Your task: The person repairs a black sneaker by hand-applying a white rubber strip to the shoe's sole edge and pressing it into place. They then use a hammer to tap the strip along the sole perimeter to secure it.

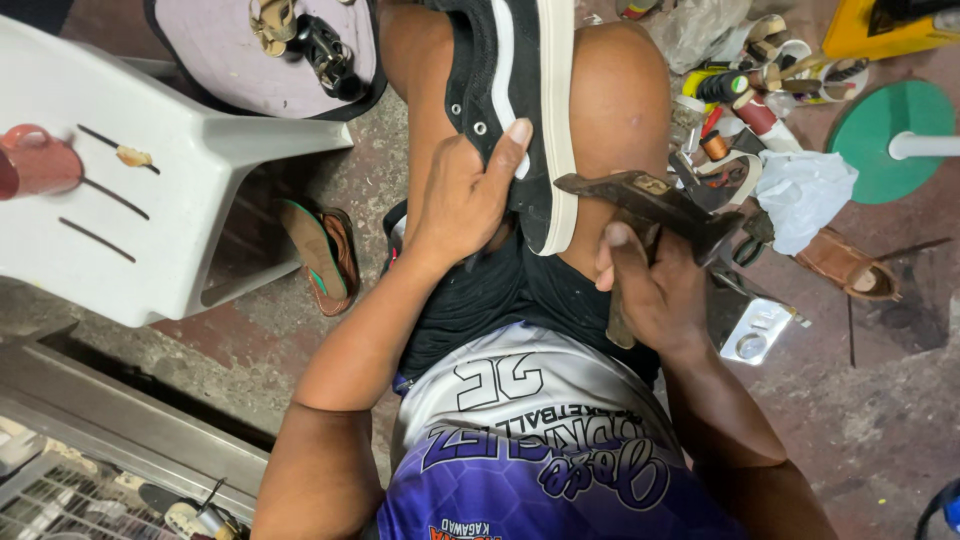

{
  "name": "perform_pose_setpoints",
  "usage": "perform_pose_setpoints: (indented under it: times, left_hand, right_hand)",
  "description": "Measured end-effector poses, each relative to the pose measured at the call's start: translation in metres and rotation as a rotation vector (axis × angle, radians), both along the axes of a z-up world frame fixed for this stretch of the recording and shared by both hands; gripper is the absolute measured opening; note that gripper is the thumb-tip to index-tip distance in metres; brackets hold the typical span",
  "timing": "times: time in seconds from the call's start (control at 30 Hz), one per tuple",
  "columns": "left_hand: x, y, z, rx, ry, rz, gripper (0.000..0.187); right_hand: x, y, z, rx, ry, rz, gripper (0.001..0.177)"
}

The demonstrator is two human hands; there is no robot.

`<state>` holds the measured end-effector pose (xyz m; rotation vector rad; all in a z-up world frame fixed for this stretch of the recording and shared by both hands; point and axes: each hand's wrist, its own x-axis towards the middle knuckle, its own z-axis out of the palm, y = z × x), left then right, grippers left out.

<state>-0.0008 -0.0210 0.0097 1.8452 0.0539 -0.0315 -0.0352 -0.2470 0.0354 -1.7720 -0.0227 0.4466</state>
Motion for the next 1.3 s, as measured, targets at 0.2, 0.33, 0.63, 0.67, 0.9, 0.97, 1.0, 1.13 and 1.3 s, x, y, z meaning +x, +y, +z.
perform_pose_setpoints:
  times: [0.2,0.33,0.63,0.67,0.9,0.97,1.0,1.13,1.3]
  left_hand:
    - [0.001,-0.004,-0.008,0.020,-0.008,-0.030,0.047]
    - [0.006,-0.002,-0.007,0.015,-0.020,-0.021,0.049]
    - [0.011,-0.002,-0.011,0.092,0.077,-0.027,0.056]
    - [0.011,-0.003,-0.012,0.113,0.110,-0.028,0.057]
    - [0.005,-0.008,-0.019,-0.044,-0.095,0.037,0.054]
    - [0.004,-0.009,-0.020,-0.041,-0.152,0.064,0.052]
    - [0.006,-0.010,-0.021,-0.024,-0.109,0.072,0.052]
    - [0.001,-0.013,-0.020,-0.006,-0.092,0.101,0.052]
    - [0.013,-0.006,-0.016,-0.019,-0.128,0.109,0.053]
  right_hand:
    - [0.009,0.012,-0.004,-0.301,-0.060,0.019,0.044]
    - [0.032,0.027,-0.002,-0.291,-0.095,0.025,0.041]
    - [0.087,0.060,0.014,-0.209,-0.272,0.051,0.032]
    - [0.089,0.061,0.016,-0.210,-0.268,0.041,0.032]
    - [0.063,0.043,0.021,-0.256,-0.015,0.035,0.037]
    - [0.045,0.036,0.022,-0.337,0.033,0.031,0.038]
    - [0.036,0.031,0.024,-0.353,0.007,0.035,0.036]
    - [0.006,0.014,0.027,-0.201,-0.017,0.041,0.032]
    - [0.005,-0.001,0.030,0.132,-0.095,-0.073,0.025]
